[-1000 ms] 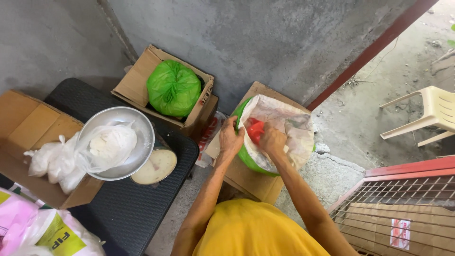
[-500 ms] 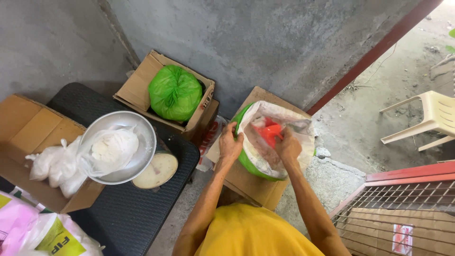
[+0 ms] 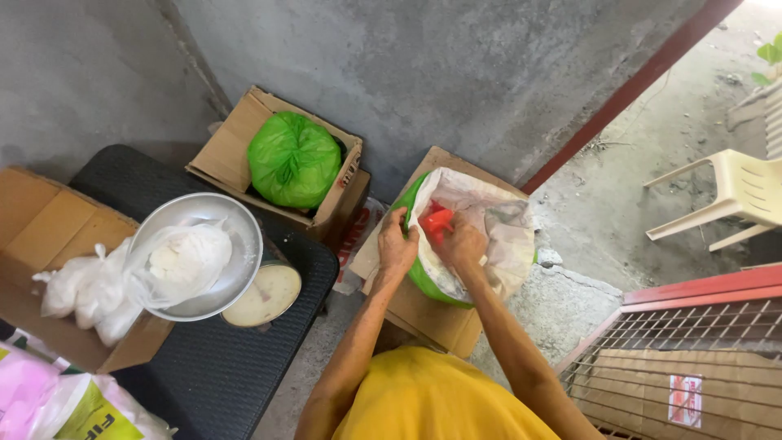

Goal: Measure and package white powder from a large bag into smaller individual plastic bags using a scoop and scale.

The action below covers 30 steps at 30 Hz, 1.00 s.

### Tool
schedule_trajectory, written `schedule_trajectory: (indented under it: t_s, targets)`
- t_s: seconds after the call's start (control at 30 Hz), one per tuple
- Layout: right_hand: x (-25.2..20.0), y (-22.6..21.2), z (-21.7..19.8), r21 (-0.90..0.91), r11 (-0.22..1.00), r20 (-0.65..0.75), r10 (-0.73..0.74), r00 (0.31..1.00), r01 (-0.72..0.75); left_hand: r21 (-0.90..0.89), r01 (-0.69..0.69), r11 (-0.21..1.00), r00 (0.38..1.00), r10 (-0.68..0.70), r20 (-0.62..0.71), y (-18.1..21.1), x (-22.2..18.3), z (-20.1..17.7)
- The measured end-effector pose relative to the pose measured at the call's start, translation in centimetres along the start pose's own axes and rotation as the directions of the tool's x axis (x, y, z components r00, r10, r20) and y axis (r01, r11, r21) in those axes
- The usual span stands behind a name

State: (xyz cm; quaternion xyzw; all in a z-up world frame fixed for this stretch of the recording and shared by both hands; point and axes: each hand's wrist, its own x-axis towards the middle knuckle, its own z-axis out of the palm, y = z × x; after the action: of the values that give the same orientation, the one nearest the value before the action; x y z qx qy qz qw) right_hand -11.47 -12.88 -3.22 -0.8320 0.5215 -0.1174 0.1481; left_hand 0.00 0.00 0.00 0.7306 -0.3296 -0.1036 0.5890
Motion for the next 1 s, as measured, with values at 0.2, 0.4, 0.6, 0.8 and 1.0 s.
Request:
schedule_trajectory:
  t_s: [0.2, 0.4, 0.6, 0.8, 1.0]
  targets:
    - [2.0, 2.5, 0.7, 0.210, 0.978, -0.066, 0.019, 0.998, -0.005, 0.014, -0.005, 1.000, 1.000, 0.005, 0.016, 0.7, -0.2, -0.4]
    - [-1.1, 5.2, -2.1, 0.191, 0.981, -0.081, 0.033, 0.996, -0.017, -0.026, 0.019, 0.999, 1.000, -0.019, -0.006, -0.6, 0.2, -0.9]
    - [-5.3, 5.6, -6.0, 0.410, 0.912, -0.185, 0.057, 0.981, 0.024, -0.165, -0.010, 0.986, 0.999, 0.002, -0.046, 4.2, 0.0, -1.0]
    - [-7.0, 4.3, -7.5, 0.439, 0.896, -0.208, 0.025, 0.978, 0.071, -0.180, -0.042, 0.983, 0.992, 0.020, -0.123, 1.8, 0.6, -1.4]
    - [-7.9, 4.6, -9.1, 0.422, 0.902, -0.215, 0.004, 0.977, 0.090, -0.100, 0.033, 0.994, 0.975, -0.054, -0.214, -2.4, -0.4, -0.8]
